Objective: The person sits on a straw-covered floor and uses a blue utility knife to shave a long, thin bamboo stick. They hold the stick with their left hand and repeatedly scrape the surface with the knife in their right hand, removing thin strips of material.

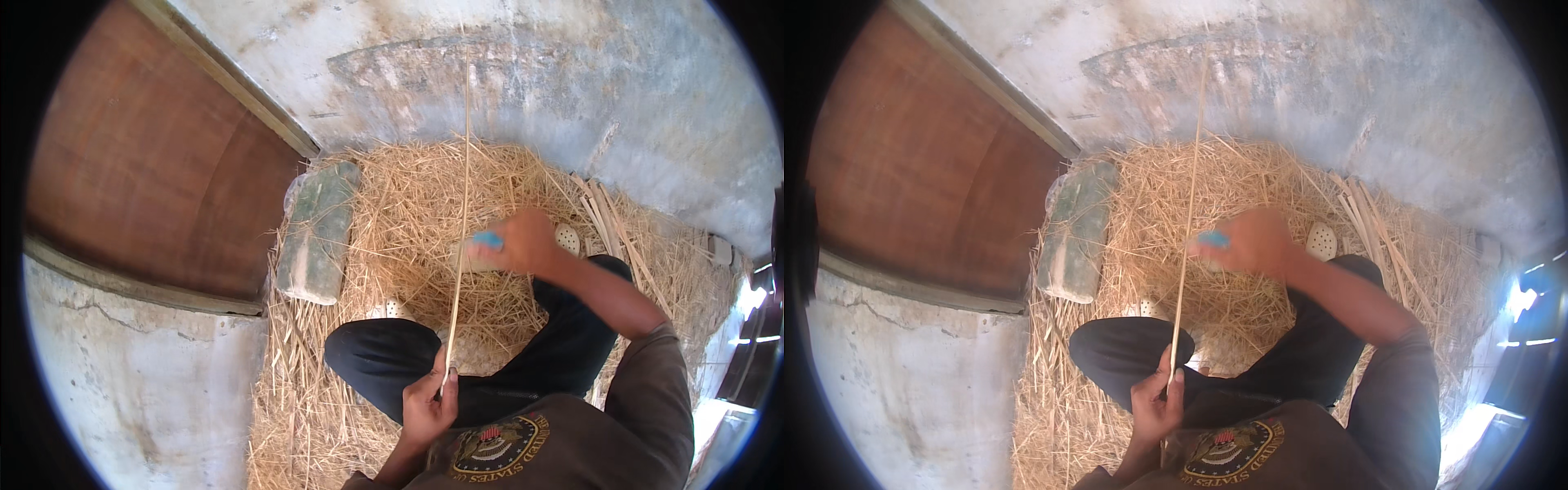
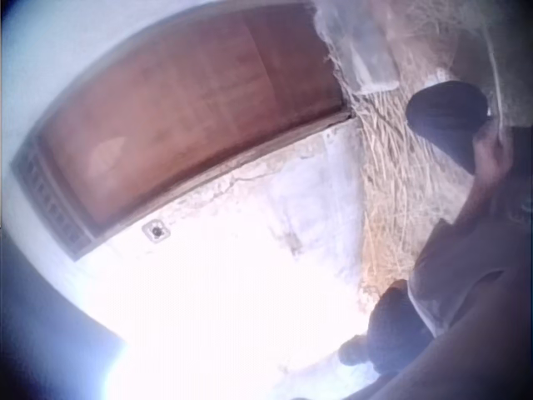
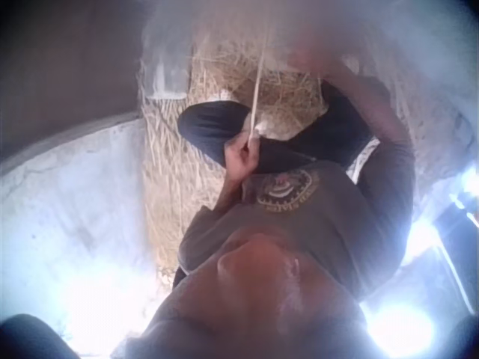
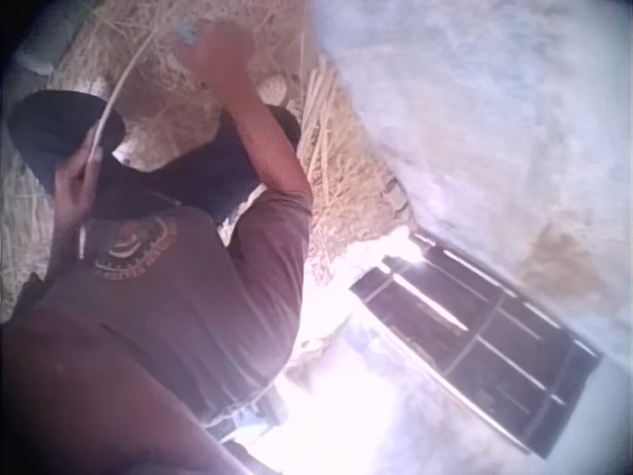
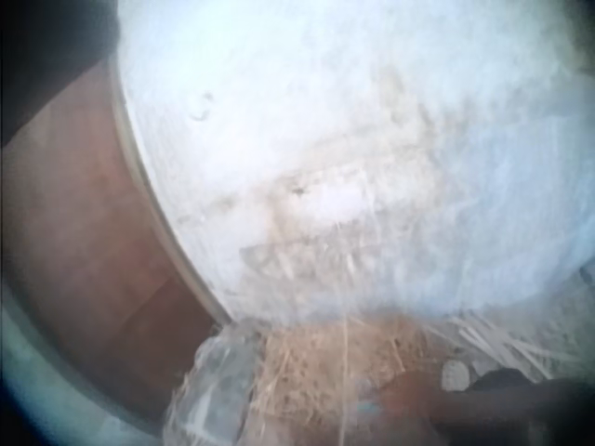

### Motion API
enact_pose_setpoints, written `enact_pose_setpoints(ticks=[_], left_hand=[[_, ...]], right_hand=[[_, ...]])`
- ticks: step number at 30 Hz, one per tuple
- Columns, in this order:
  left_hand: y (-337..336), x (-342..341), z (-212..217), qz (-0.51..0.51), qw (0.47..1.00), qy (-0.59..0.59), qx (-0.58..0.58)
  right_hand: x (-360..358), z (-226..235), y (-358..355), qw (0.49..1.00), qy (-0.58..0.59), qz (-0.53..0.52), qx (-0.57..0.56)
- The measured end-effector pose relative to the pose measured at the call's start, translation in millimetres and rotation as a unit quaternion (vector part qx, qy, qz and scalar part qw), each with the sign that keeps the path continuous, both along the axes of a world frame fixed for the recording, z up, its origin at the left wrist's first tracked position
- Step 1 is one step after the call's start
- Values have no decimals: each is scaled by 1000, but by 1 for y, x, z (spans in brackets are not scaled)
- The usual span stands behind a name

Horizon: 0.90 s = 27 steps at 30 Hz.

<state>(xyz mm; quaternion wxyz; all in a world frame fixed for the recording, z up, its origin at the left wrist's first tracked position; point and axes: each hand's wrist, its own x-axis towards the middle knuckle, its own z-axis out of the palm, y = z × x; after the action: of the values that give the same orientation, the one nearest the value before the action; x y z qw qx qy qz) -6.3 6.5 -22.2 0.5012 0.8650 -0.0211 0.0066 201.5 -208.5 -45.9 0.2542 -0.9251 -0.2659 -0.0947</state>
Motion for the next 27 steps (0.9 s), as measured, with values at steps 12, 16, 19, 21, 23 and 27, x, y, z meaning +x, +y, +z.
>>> enact_pose_setpoints(ticks=[12,16,19,21,23,27], left_hand=[[-5,5,2,2,1000,-16,10],[-1,-5,7,-19,1000,14,16],[1,-1,-6,-23,998,-50,28],[-1,4,-8,-17,997,-74,21],[2,2,-6,-14,997,-67,20],[0,3,6,-17,999,-27,17]], right_hand=[[-10,-8,8,998,-53,28,9],[17,6,-10,998,-34,-54,-9],[-17,3,4,998,-42,42,-22],[-25,3,7,997,-47,67,-8],[-25,2,10,996,-44,75,3],[-6,4,4,995,-73,64,16]])
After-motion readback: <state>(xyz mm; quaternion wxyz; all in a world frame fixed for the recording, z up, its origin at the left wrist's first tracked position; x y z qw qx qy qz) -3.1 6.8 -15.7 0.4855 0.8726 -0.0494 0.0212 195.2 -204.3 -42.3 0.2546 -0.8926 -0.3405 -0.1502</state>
